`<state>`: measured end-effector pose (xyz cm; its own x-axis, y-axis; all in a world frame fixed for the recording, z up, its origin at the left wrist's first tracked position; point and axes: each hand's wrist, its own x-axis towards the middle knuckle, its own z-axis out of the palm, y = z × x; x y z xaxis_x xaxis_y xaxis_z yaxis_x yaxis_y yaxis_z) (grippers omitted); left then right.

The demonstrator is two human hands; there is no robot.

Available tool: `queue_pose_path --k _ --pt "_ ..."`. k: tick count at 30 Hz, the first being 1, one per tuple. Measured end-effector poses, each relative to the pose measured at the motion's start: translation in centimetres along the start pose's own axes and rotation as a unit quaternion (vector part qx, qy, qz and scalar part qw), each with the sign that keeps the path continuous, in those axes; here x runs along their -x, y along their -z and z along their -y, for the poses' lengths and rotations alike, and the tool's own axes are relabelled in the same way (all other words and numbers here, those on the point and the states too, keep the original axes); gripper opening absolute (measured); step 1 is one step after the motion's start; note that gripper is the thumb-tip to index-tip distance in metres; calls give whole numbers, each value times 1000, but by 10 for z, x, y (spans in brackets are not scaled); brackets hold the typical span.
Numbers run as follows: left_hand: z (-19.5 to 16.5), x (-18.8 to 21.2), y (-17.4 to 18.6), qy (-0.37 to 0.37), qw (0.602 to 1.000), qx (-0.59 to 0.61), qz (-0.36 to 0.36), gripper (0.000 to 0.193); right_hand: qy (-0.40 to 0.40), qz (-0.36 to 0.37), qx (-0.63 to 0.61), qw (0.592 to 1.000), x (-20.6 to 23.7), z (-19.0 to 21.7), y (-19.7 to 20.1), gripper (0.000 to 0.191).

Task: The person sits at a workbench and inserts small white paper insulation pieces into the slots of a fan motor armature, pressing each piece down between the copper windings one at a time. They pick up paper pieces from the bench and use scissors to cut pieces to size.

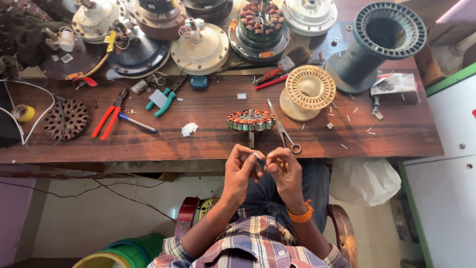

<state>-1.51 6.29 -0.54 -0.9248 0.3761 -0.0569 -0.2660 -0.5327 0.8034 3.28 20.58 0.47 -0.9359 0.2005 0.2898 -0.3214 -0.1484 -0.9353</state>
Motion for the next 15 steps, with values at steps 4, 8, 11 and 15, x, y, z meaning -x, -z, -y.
queue_pose_path --k 4,8,11,15 --pt "-4 0 -9 -15 992 -124 33 10 26 -35 70 997 0 0 3 31" --pt "-15 7 -14 -79 973 -212 47 13 60 -50 134 988 -1 2 -2 24" --pt "-19 10 -9 -44 970 -238 16 16 73 -51 182 979 -3 7 -6 19" --pt "-16 7 11 -20 976 -214 25 6 58 -32 219 973 -4 18 -13 11"
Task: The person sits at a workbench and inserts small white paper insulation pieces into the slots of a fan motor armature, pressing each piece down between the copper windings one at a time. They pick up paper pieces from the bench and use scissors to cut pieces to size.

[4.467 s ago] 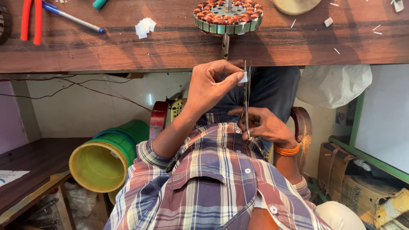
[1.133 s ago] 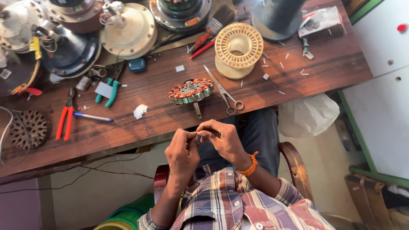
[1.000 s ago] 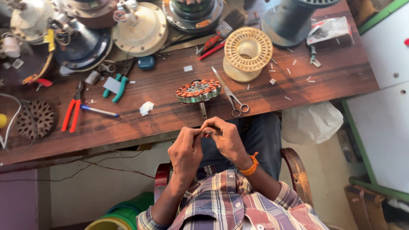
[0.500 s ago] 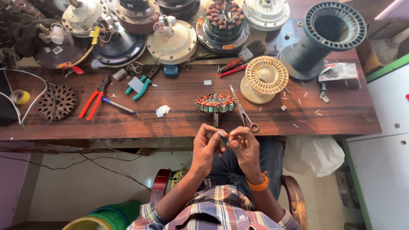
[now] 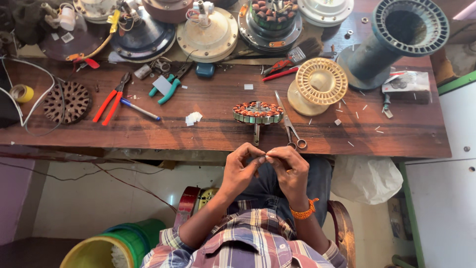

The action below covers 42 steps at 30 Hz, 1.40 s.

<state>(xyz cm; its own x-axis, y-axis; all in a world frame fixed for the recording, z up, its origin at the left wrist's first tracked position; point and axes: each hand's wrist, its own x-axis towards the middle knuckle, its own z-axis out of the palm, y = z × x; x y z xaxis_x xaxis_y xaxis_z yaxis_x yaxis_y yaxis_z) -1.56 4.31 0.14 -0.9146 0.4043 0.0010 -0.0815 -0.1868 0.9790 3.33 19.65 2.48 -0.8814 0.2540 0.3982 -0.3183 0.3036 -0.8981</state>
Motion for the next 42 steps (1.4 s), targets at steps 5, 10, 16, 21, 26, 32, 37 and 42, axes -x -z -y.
queue_pose_path --k 5,10,16,21,26,32,37,42 --pt "12 -7 19 4 996 86 29 6 -32 20 40 998 -10 15 -8 18" --pt "7 -5 31 5 997 61 40 6 1 37 87 995 -12 20 -14 17" --pt "-9 -4 29 0 998 -22 63 13 28 57 91 994 -11 21 -5 16" --pt "-15 -6 21 36 998 5 58 15 75 67 107 989 -9 21 1 20" --pt "-23 -8 20 45 995 -67 65 15 101 85 144 981 -14 20 4 23" --pt "-26 -6 21 27 992 -84 94 10 94 91 130 983 -13 25 5 23" --pt "-21 0 16 41 996 -59 61 7 35 76 118 990 -11 27 3 20" --pt "-21 4 4 -48 985 -163 -31 5 -57 45 79 994 -11 21 -5 16"
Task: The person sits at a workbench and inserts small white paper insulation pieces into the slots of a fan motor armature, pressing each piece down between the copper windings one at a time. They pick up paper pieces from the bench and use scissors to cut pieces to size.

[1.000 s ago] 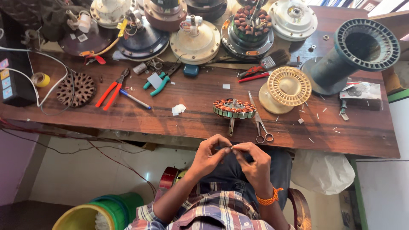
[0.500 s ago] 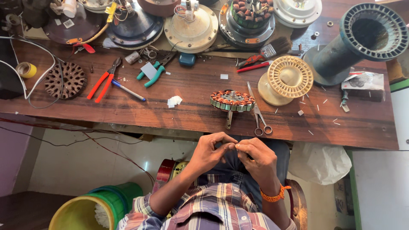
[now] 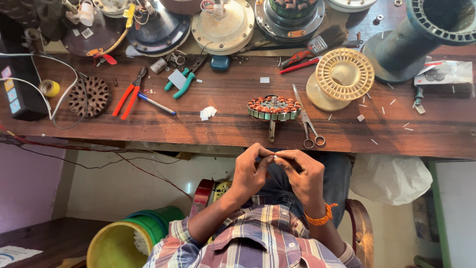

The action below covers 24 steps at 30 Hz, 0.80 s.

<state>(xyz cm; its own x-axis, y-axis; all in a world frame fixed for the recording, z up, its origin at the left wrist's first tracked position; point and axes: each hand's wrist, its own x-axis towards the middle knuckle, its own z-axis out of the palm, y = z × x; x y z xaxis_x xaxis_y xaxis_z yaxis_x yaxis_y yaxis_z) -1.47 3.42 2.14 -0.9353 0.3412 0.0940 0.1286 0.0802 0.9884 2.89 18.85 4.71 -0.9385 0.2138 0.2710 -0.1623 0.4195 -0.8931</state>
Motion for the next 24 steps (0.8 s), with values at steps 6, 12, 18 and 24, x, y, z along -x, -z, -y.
queue_pose_path --k 6,12,18,24 --pt "-7 -1 0 -180 971 -142 -68 11 -59 -25 -39 997 2 -1 -13 14" --pt "-8 -2 0 -212 961 -167 -61 14 -81 -20 -50 995 4 -8 -21 9" --pt "-14 -3 11 -50 996 -68 -9 11 -49 0 -87 995 8 -22 -13 14" --pt "-27 -10 37 -39 993 -64 86 13 -90 51 -212 972 10 -32 -14 14"
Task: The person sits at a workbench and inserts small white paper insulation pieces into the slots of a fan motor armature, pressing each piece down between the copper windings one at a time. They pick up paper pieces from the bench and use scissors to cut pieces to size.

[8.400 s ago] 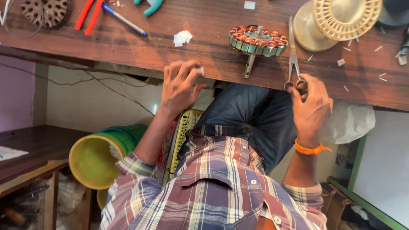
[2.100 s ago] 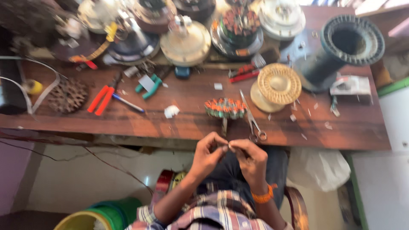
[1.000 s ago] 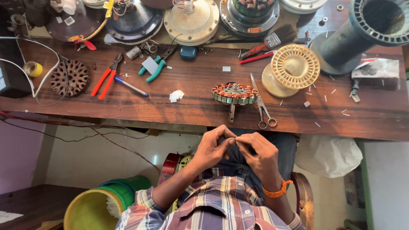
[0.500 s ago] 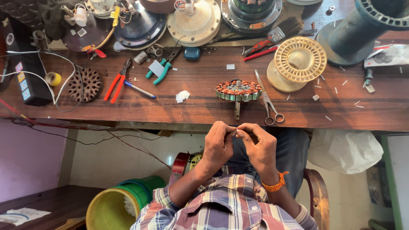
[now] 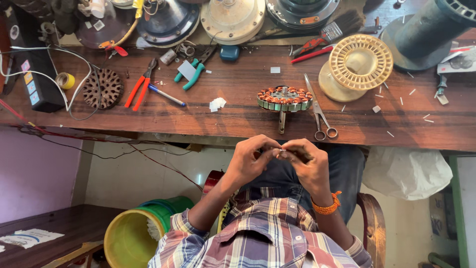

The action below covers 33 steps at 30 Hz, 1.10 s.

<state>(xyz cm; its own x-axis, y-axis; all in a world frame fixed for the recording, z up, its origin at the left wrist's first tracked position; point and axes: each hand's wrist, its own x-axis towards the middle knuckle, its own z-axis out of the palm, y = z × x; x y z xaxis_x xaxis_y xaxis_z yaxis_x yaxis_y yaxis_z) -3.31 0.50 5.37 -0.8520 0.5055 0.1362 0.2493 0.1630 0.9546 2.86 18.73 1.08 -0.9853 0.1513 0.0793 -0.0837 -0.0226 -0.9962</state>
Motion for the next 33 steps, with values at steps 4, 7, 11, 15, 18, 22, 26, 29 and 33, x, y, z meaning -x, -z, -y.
queue_pose_path --k 4,7,11,15,18,22,26,29,33 --pt "-7 0 11 -123 989 -34 69 26 -87 62 -252 962 1 -9 8 10" --pt "-9 -1 11 -116 986 -26 117 22 -164 102 -349 917 5 -14 18 14" --pt "-10 0 6 -107 988 -18 112 15 -217 108 -371 896 11 -17 20 13" --pt "-15 0 -2 -62 994 5 88 12 -224 91 -366 899 11 -19 19 15" --pt "-20 2 -5 -33 997 19 72 11 -228 101 -392 885 12 -26 21 19" --pt "-21 -6 4 -67 993 -45 91 35 -210 74 -451 864 25 -36 25 20" --pt "-12 -33 34 -202 968 -140 58 71 -178 38 -475 861 38 -35 28 16" --pt "2 -59 51 -260 928 -264 35 74 -163 -1 -455 876 42 -29 31 15" --pt "32 -89 49 -313 881 -352 50 81 -144 -38 -420 895 47 -24 35 12"
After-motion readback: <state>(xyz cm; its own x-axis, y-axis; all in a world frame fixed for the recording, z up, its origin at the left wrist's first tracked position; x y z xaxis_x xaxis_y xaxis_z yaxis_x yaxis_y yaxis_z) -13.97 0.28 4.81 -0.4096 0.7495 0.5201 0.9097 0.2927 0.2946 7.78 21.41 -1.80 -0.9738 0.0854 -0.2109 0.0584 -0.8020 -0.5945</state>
